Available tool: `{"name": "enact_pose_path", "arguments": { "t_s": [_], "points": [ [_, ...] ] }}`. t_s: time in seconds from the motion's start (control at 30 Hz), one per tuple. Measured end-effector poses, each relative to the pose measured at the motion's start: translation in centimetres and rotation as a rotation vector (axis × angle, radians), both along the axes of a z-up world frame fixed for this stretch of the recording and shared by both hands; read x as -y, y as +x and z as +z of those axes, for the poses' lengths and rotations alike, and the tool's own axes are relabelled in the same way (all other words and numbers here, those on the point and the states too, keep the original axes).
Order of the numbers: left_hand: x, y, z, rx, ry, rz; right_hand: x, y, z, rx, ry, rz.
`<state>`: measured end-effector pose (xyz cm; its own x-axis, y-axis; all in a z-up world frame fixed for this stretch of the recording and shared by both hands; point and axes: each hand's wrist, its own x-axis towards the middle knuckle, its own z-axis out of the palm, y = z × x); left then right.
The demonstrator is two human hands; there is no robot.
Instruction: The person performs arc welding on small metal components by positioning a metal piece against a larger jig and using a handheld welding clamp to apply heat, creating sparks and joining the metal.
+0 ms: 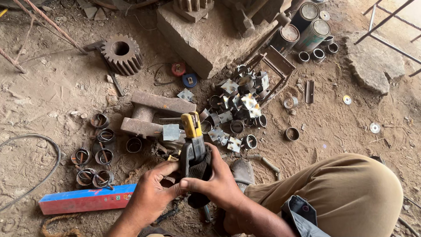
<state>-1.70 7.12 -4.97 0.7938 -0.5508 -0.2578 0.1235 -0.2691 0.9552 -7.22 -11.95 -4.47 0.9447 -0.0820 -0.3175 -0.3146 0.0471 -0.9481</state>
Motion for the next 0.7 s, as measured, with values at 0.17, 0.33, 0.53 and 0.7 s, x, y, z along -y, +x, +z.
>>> {"name": "enact_pose_path", "arguments": {
  "t_s": [0.17, 0.33, 0.53, 0.7],
  "points": [
    [0.1, -1.0, -1.1, 0.064, 0.027, 0.024, 0.1, 0.5, 0.1, -0.009, -0.224, 0.069],
    [0.4, -1.1, -0.5, 0.123, 0.024, 0.014, -0.8, 0.0, -0.7, -0.056, -0.009, -0.099],
    [0.4, 1.1, 0.7, 0.188, 0.109, -0.125, -1.5, -0.6, -1.7, -0.039, 0.09, -0.265],
    [-0.8, 2.4, 0.5, 0.152, 0.326, -0.22, -1.9, -1.2, -3.2, -0.07, 0.115, -0.205]
  ]
}}
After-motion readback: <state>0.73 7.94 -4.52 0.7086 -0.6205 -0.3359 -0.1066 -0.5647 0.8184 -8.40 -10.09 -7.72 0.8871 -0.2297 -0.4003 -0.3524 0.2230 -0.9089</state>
